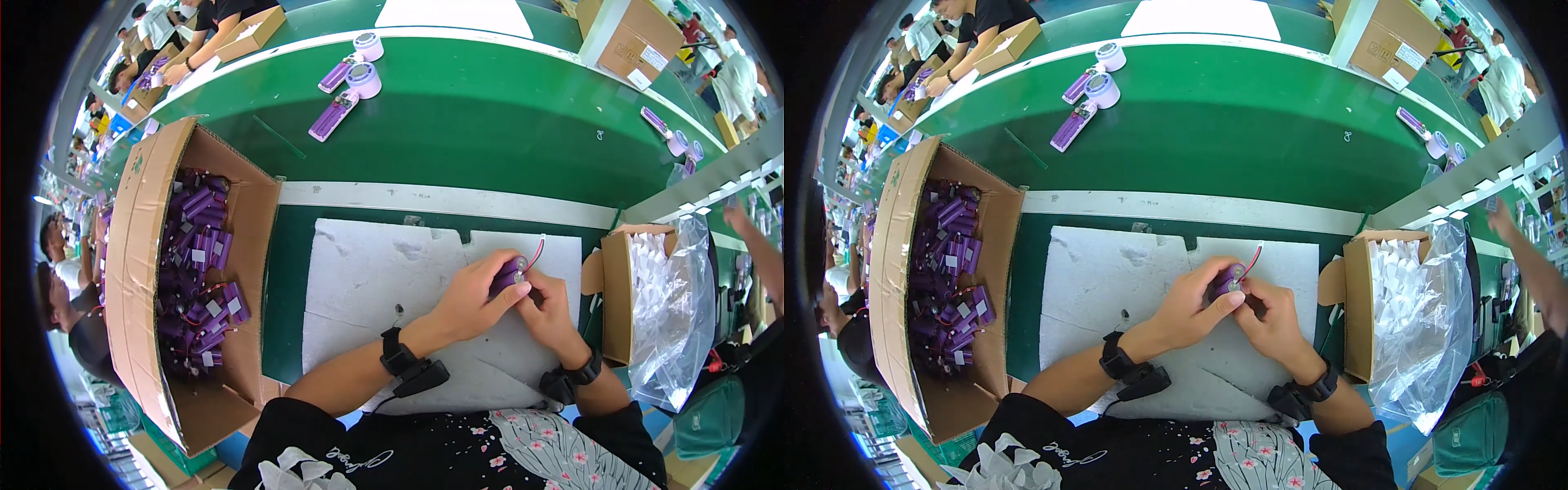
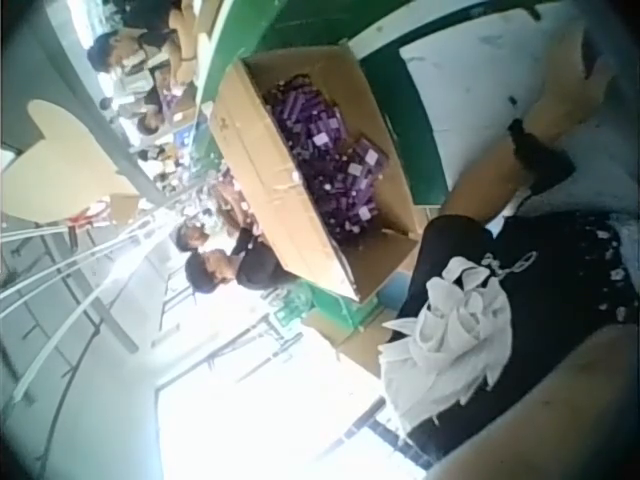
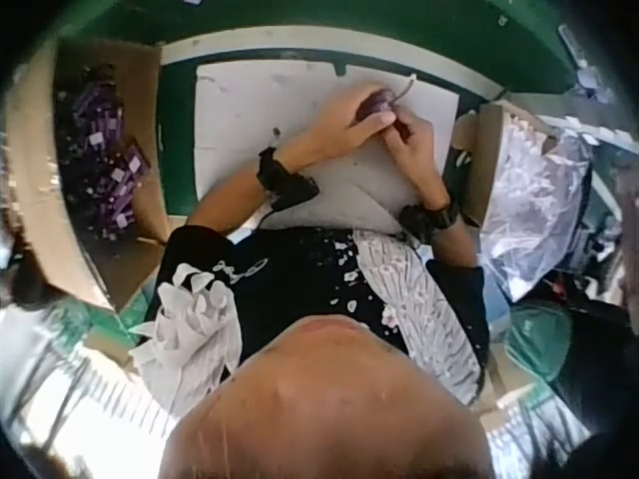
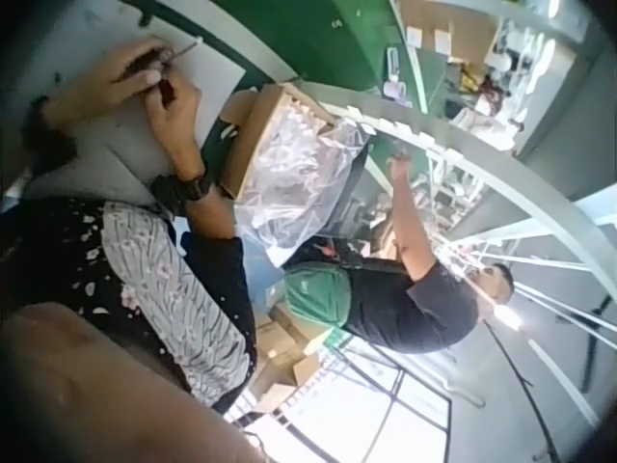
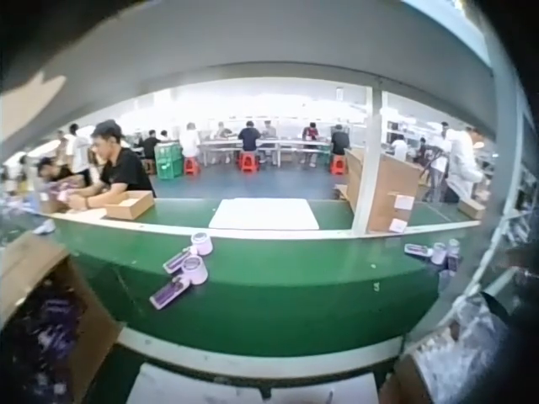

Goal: Assembling handheld fans by installing internal components and batteries.

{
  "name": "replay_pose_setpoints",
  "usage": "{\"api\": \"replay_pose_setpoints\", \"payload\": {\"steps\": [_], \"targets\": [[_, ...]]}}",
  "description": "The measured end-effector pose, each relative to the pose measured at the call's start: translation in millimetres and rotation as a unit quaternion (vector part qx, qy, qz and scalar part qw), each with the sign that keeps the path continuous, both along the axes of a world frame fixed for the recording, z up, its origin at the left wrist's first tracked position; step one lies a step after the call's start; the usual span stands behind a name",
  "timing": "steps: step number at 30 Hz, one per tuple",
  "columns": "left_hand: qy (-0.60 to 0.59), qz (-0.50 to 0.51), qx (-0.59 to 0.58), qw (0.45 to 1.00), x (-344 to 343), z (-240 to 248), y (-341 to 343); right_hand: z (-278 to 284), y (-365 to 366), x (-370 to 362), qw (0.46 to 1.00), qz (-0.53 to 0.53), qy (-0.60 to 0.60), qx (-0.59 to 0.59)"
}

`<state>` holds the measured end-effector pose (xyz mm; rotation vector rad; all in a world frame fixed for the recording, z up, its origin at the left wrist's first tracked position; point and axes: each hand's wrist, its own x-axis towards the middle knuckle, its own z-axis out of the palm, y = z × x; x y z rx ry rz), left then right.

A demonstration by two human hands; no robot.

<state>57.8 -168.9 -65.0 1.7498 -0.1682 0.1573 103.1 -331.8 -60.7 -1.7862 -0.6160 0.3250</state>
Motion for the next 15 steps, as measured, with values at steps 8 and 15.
{"api": "replay_pose_setpoints", "payload": {"steps": [8,15], "targets": [[0.011,0.005,0.003,1.000,-0.7,-1.0,0.7,-0.9,-1.4,0.2,1.000,-0.005,-0.002,-0.016],[0.010,0.005,0.008,1.000,-0.6,-0.4,0.7,-4.1,-2.3,0.3,1.000,-0.005,-0.013,-0.022]]}}
